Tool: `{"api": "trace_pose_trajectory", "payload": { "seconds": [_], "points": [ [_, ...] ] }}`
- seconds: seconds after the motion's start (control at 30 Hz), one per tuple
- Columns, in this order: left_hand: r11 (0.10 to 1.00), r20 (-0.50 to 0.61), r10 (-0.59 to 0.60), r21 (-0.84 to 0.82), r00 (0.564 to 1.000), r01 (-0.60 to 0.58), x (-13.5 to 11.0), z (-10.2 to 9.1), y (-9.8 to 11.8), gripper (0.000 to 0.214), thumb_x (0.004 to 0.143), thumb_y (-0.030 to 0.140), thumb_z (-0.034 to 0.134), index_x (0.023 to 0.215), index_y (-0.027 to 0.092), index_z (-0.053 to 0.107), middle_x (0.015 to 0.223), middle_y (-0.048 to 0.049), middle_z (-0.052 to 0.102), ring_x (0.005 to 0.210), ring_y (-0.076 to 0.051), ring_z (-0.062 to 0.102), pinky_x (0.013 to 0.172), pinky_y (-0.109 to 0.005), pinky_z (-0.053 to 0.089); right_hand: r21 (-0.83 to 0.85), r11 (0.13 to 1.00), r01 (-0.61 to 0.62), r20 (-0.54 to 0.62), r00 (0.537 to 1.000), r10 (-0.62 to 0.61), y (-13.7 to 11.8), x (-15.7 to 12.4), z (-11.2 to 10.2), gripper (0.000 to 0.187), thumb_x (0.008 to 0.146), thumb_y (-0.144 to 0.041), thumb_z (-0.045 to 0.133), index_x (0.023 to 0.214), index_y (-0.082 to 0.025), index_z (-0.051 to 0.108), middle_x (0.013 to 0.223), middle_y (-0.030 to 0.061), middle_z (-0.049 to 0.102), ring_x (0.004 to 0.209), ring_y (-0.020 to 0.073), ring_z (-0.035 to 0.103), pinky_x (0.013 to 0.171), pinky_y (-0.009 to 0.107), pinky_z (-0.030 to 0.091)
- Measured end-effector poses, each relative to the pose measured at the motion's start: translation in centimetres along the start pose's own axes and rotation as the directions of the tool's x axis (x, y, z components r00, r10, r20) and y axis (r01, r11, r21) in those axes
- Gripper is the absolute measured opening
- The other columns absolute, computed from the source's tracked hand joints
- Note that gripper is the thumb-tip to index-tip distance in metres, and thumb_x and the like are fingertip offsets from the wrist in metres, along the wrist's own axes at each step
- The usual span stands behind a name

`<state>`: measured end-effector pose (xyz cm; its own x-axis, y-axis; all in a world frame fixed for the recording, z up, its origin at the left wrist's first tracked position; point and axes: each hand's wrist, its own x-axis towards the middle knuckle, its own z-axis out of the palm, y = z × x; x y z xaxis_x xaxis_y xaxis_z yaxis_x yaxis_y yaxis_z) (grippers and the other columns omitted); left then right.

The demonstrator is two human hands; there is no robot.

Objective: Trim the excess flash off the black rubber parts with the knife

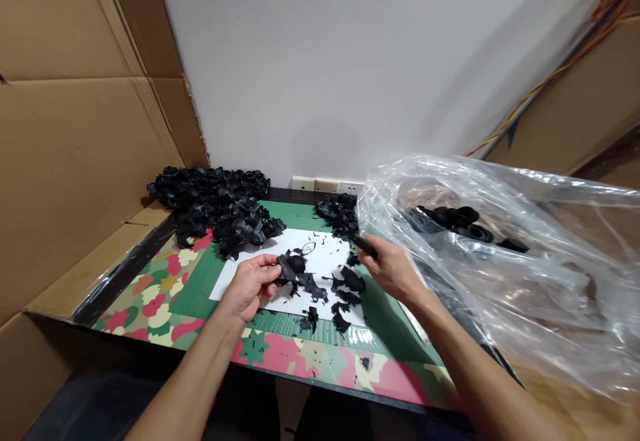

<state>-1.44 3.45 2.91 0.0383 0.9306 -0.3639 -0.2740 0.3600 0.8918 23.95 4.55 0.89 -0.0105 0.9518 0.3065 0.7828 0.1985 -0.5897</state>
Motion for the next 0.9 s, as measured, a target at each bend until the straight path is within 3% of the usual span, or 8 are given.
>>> {"api": "trace_pose_trajectory", "payload": {
  "seconds": [0.1, 0.17, 0.3, 0.43, 0.57, 0.63, 0.77, 0.9],
  "points": [
    [0.997, 0.001, 0.069, 0.035, 0.998, -0.069, -0.1, 0.6, -0.4, 0.028, 0.045, 0.015, 0.079, 0.070, 0.012, 0.067, 0.049, 0.0061, 0.054, 0.036, -0.003, 0.042, 0.035, -0.014, 0.032, -0.019, 1.000, 0.021, 0.127, 0.992, -0.018, -1.0, -0.6, 1.0, 0.011, 0.073, -0.022, 0.051, 0.062, -0.022, 0.049, 0.058, -0.0004, 0.055, 0.054, 0.0157, 0.048, 0.052, 0.025, 0.032],
    [0.989, -0.001, 0.130, 0.070, 0.992, -0.130, -0.2, 1.0, -0.6, 0.031, 0.045, 0.016, 0.079, 0.074, 0.012, 0.068, 0.052, 0.0059, 0.055, 0.040, -0.004, 0.043, 0.036, -0.015, 0.034, 0.002, 1.000, -0.015, 0.149, 0.989, 0.014, -2.0, -1.1, 1.6, 0.005, 0.075, -0.023, 0.053, 0.072, -0.021, 0.056, 0.068, 0.0023, 0.063, 0.060, 0.0178, 0.054, 0.056, 0.027, 0.036],
    [0.955, -0.017, 0.248, 0.171, 0.968, -0.242, -0.3, 1.2, -1.2, 0.038, 0.047, 0.019, 0.077, 0.082, 0.014, 0.063, 0.056, 0.0047, 0.058, 0.044, -0.008, 0.048, 0.038, -0.018, 0.036, 0.247, 0.968, -0.052, 0.003, 0.999, 0.053, -4.0, -1.8, 2.0, 0.012, 0.081, -0.029, 0.053, 0.087, -0.021, 0.060, 0.085, 0.0060, 0.068, 0.074, 0.0214, 0.063, 0.066, 0.031, 0.045],
    [0.878, 0.024, 0.380, 0.304, 0.925, -0.369, -0.5, 1.1, -1.9, 0.031, 0.052, 0.017, 0.075, 0.079, 0.016, 0.060, 0.063, 0.0029, 0.062, 0.058, -0.012, 0.058, 0.053, -0.022, 0.046, 0.462, 0.876, 0.135, -0.085, 0.991, -0.108, -6.3, -2.3, 1.9, 0.011, 0.080, -0.027, 0.058, 0.089, -0.022, 0.062, 0.092, 0.0063, 0.066, 0.084, 0.0207, 0.063, 0.075, 0.032, 0.048],
    [0.811, 0.096, 0.459, 0.360, 0.883, -0.461, -0.9, 1.5, -2.4, 0.026, 0.059, 0.021, 0.077, 0.080, 0.016, 0.063, 0.065, 0.0034, 0.060, 0.058, -0.010, 0.055, 0.055, -0.021, 0.045, 0.500, 0.841, 0.204, -0.121, 0.979, -0.166, -7.7, -2.6, 3.3, 0.003, 0.077, -0.020, 0.060, 0.079, -0.021, 0.061, 0.087, 0.0055, 0.063, 0.083, 0.0193, 0.061, 0.074, 0.030, 0.048],
    [0.836, 0.085, 0.448, 0.314, 0.890, -0.450, -1.0, 1.9, -2.5, 0.027, 0.058, 0.023, 0.078, 0.078, 0.016, 0.062, 0.062, 0.0042, 0.059, 0.056, -0.009, 0.054, 0.053, -0.020, 0.044, 0.499, 0.845, 0.192, -0.146, 0.980, -0.136, -7.8, -2.7, 4.4, 0.007, 0.077, -0.020, 0.059, 0.071, -0.021, 0.058, 0.081, 0.0046, 0.061, 0.075, 0.0181, 0.060, 0.068, 0.028, 0.048],
    [0.935, -0.025, 0.319, 0.173, 0.947, -0.311, -1.1, 2.8, -2.6, 0.035, 0.048, 0.021, 0.081, 0.074, 0.016, 0.059, 0.056, 0.0051, 0.059, 0.044, -0.007, 0.049, 0.039, -0.017, 0.038, 0.437, 0.882, 0.177, -0.247, 0.966, -0.071, -7.8, -3.1, 6.0, 0.014, 0.079, -0.018, 0.053, 0.066, -0.022, 0.051, 0.074, 0.0030, 0.058, 0.065, 0.0163, 0.055, 0.061, 0.027, 0.045],
    [0.960, -0.119, 0.272, 0.094, 0.955, -0.262, -1.1, 3.7, -2.9, 0.043, 0.045, 0.024, 0.083, 0.079, 0.015, 0.058, 0.055, 0.0057, 0.059, 0.037, -0.005, 0.044, 0.031, -0.015, 0.030, 0.319, 0.935, 0.152, -0.315, 0.948, -0.047, -8.2, -3.4, 6.8, 0.016, 0.074, -0.008, 0.044, 0.071, -0.022, 0.052, 0.077, 0.0044, 0.057, 0.068, 0.0175, 0.055, 0.060, 0.027, 0.045]
  ]
}}
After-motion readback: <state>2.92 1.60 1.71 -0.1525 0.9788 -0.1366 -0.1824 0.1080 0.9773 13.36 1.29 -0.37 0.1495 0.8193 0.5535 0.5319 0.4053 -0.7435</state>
